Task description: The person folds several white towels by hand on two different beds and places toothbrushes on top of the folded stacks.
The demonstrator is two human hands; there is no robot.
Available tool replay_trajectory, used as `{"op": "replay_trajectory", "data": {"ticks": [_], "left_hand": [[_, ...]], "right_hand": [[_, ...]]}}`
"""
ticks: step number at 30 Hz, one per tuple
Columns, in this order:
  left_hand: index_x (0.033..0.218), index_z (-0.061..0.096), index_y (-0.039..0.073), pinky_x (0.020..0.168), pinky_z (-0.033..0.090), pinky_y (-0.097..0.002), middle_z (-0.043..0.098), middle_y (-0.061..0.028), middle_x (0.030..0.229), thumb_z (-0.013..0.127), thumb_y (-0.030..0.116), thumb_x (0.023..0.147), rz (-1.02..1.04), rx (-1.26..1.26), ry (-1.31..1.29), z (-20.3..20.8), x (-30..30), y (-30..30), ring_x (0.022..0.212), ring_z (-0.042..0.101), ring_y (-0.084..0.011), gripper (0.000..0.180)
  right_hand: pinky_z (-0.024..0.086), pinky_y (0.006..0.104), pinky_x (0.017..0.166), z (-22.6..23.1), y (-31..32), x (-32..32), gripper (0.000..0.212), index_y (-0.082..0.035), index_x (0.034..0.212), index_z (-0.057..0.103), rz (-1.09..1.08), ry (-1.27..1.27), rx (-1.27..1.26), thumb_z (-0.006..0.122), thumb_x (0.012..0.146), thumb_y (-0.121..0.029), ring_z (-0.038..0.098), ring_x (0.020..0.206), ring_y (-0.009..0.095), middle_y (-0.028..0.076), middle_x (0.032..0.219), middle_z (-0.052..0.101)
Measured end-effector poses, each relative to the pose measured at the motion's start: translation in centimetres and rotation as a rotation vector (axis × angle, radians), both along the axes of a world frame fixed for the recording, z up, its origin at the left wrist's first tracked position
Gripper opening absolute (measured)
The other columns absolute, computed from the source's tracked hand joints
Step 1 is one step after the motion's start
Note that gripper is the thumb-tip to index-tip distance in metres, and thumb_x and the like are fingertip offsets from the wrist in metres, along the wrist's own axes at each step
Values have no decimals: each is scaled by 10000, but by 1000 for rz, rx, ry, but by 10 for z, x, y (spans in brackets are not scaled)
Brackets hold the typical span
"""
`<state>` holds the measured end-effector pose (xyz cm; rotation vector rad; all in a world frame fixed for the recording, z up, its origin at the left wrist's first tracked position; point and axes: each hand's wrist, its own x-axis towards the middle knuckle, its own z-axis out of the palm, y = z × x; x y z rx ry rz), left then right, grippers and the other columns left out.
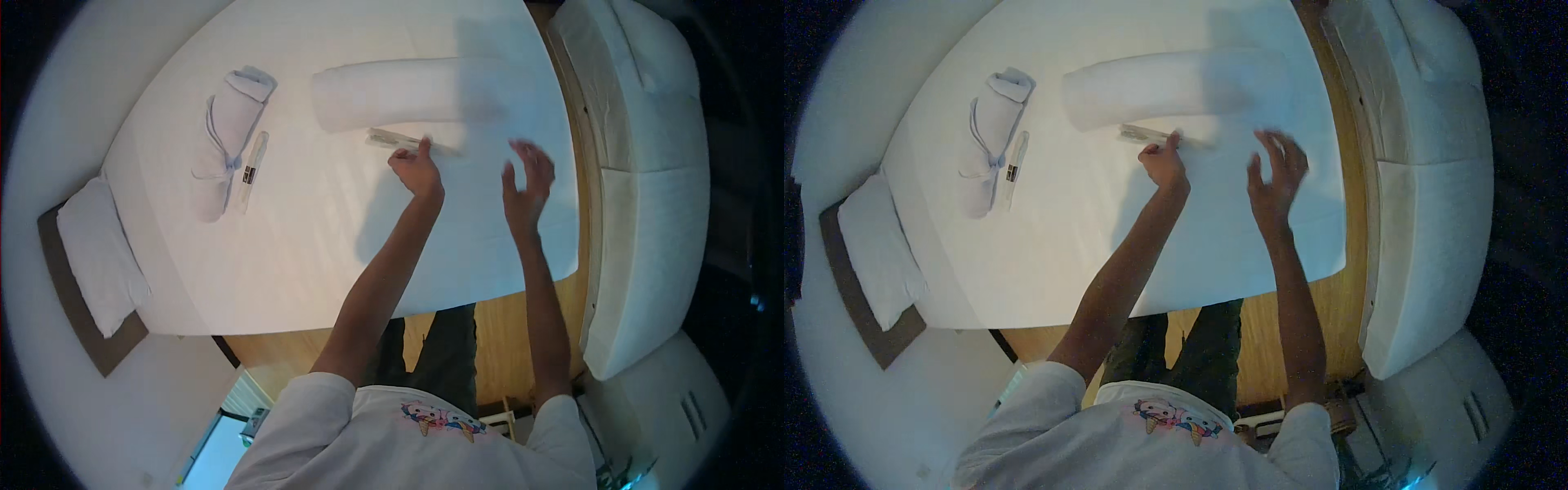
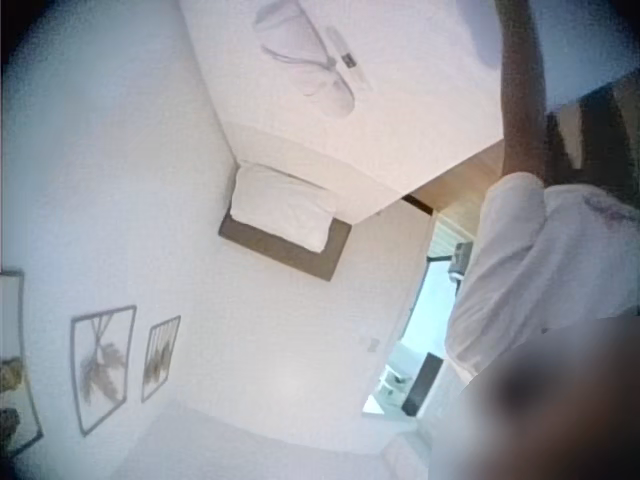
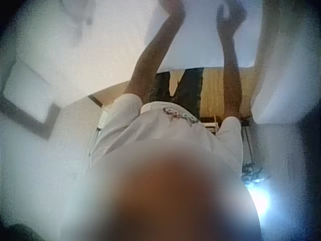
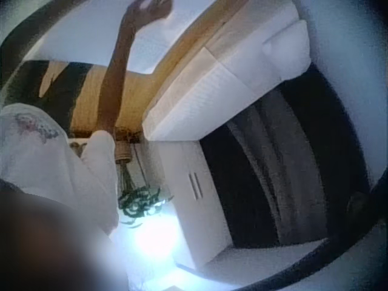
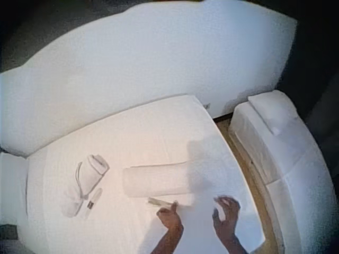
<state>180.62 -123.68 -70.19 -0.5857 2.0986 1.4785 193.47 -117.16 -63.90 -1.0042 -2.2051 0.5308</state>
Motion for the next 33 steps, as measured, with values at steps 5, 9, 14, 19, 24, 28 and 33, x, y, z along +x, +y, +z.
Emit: {"op": "replay_trajectory", "data": {"ticks": [5,9,14,19,24,28,33], "left_hand": [[950,424,-21,662,430,-337,508,-109,909,579,204,747,109,-52,21,-11,7,28,757,514,-200,340],[1014,442,6,727,421,-346,504,-110,1017,494,207,801,389,565,-46,-25,2,32,878,502,-219,297],[1158,415,56,876,400,-361,491,-88,1095,371,322,876,460,820,-199,-16,-4,33,1025,463,-232,390],[1184,401,58,908,378,-350,463,-94,1154,351,329,889,388,944,-222,4,3,29,1059,446,-231,404],[1135,416,16,897,400,-356,477,-115,1120,360,305,888,526,1147,-226,36,1,-8,1033,464,-230,384],[1101,429,-11,928,373,-327,483,-105,1111,364,215,873,541,1247,-223,74,-35,-31,1028,469,-214,328],[1083,435,15,896,362,-310,504,-87,1083,366,192,859,451,1427,-89,121,-135,-81,1008,477,-182,294]], "right_hand": [[249,415,954,11,107,-103,539,-113,1169,451,474,-94,74,626,696,-305,426,1087,275,94,1132,495],[318,363,946,-10,124,-138,946,-90,1270,336,627,-693,-294,646,529,-590,442,1100,295,142,1183,475],[336,399,925,-6,107,-135,1128,-13,1242,359,880,-929,-773,604,407,-731,460,1073,327,198,1158,473],[332,339,939,-25,92,-117,1117,3,1286,257,655,-628,-399,655,462,-637,428,1113,312,222,1246,372],[293,343,955,39,64,-125,953,-14,1302,245,799,-490,-992,711,562,-393,403,1125,303,202,1236,392],[348,359,904,79,47,-162,904,-19,1262,328,789,-364,-1160,735,527,-354,484,1025,272,188,1128,490],[369,353,881,136,6,-259,803,-22,1214,402,844,-314,-894,736,527,-269,510,979,262,151,1061,540]]}}
